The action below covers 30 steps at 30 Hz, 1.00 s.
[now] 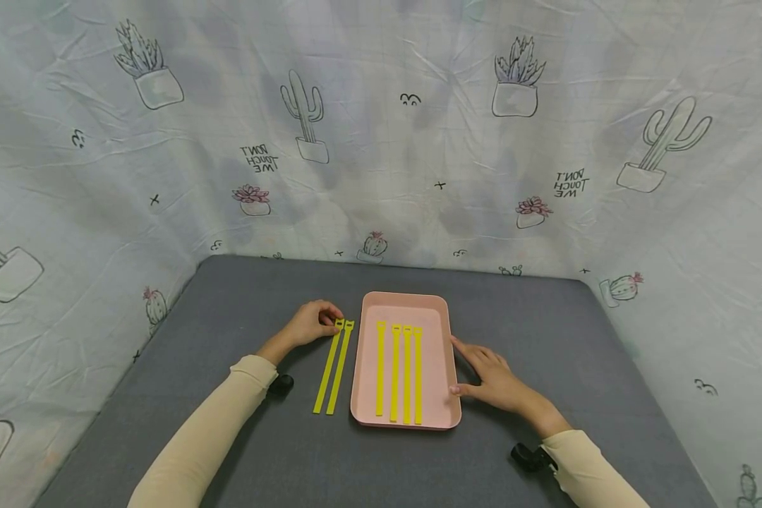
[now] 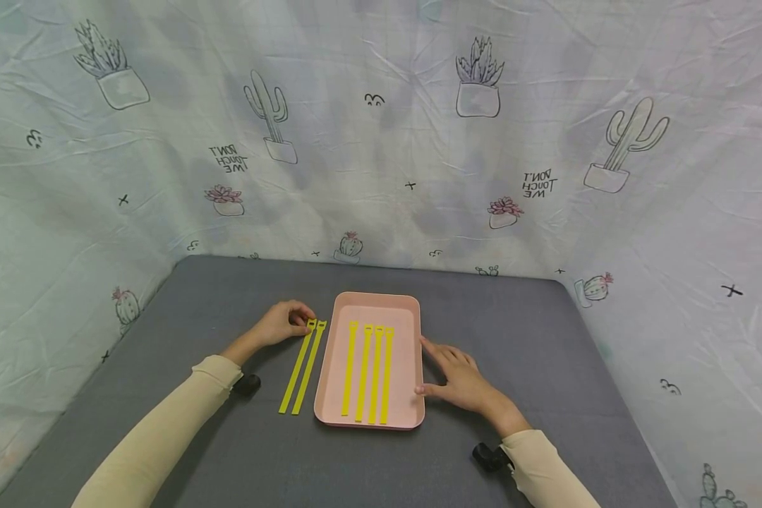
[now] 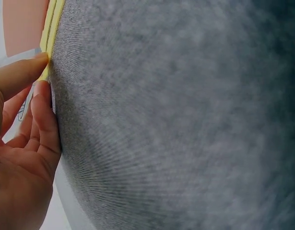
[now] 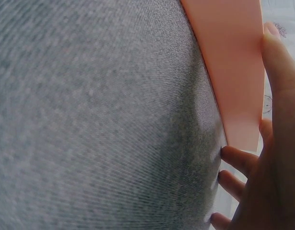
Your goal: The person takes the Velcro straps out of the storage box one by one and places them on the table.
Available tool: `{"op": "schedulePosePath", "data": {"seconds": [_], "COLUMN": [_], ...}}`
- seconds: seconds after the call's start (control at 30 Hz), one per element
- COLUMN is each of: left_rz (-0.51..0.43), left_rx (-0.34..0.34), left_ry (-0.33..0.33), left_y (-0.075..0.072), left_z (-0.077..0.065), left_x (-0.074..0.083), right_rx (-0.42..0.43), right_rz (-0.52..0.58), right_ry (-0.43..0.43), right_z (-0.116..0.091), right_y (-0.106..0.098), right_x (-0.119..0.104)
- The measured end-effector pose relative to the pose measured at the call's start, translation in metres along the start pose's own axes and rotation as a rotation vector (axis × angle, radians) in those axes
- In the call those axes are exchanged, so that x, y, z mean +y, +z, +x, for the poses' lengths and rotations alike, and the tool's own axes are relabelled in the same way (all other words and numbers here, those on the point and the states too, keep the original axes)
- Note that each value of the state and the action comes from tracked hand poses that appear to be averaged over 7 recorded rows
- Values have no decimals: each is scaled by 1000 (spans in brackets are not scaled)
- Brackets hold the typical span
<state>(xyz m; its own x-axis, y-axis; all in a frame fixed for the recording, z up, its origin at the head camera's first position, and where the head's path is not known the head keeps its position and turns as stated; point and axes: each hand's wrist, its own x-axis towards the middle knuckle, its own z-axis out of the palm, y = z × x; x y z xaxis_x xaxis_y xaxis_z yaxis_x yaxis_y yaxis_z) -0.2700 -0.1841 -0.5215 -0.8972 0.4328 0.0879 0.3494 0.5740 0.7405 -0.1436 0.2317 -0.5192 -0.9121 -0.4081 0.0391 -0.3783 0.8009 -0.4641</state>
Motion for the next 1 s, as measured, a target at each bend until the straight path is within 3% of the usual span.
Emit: {"op": "schedulePosePath", "data": {"seconds": [0.5,0.8,1.0], "left_rz": [-22,-78,-127], "left_rx": [23,108,108], "left_ry": [-16,51,66], "left_y": [-10,-33,-23], "left_z": [8,2,-6], "left_x": [14,76,107], "right_rx": [-11,-15,-12], "right_rz": [5,-7,-5], "right_ry": [-7,-35,-60], "right_z": [4,-8,-15], "right_y": [-3,-4,-5], "right_x": [3,5,8]}}
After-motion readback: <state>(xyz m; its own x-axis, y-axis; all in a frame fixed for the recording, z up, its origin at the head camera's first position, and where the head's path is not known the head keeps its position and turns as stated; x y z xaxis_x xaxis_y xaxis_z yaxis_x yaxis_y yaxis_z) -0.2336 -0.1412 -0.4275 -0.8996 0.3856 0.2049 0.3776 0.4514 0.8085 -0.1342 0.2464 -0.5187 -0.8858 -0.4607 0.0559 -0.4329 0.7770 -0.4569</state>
